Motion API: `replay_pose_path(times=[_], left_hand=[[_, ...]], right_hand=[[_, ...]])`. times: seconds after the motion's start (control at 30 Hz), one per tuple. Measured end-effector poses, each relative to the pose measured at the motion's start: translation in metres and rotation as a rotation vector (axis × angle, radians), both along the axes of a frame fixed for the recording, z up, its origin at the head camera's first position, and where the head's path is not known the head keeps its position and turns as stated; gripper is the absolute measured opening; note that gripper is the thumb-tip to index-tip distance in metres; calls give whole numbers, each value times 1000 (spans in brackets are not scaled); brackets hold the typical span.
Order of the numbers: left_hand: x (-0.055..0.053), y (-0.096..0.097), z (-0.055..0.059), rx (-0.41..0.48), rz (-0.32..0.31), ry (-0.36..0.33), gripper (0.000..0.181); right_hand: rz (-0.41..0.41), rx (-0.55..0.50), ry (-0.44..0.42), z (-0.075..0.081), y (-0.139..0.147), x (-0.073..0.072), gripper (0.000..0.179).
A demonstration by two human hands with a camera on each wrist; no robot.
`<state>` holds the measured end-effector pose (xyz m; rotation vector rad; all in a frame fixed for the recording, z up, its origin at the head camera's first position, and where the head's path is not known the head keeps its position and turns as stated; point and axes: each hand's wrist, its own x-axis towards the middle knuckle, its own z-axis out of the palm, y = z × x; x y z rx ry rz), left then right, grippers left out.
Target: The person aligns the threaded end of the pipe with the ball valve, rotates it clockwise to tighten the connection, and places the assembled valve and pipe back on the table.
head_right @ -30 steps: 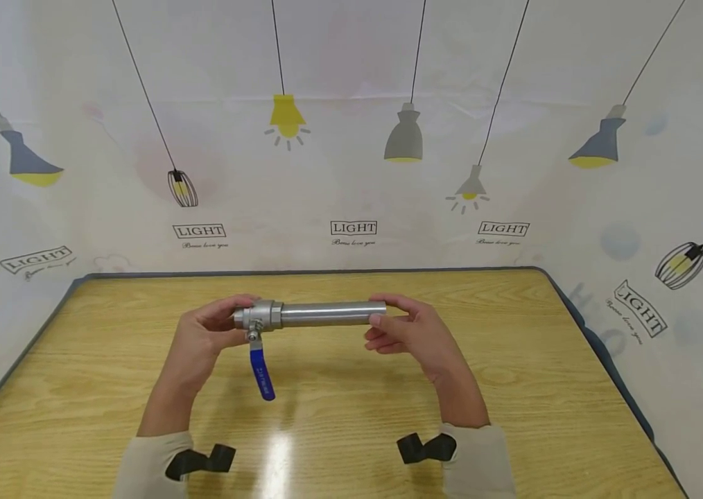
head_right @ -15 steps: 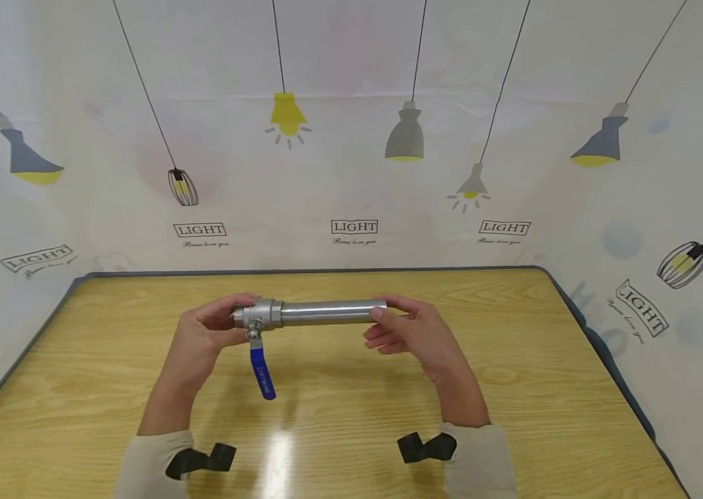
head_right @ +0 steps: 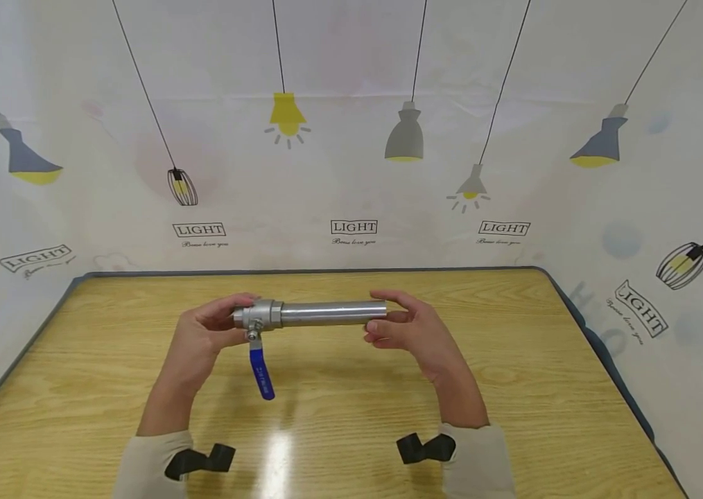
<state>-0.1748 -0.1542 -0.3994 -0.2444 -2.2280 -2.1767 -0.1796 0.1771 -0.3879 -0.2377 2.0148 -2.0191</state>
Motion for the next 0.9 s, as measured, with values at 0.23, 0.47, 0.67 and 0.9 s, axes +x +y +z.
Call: replay_pose_path(times=[0.23,0.47,0.67,0.9], left_hand=[[0,0,0,10,4,-4,44],[1,-1,2,-6,15,-11,44],[1,-1,1,1,7,-4,44],[0,-1,0,2,3,10,44]], right_hand=[[11,-3,48,-2,1,1,54],[5,-12,27,-1,-1,0,46],[-7,11,19,0,-1,1,47],[-19,61,16,0,-1,1,49]])
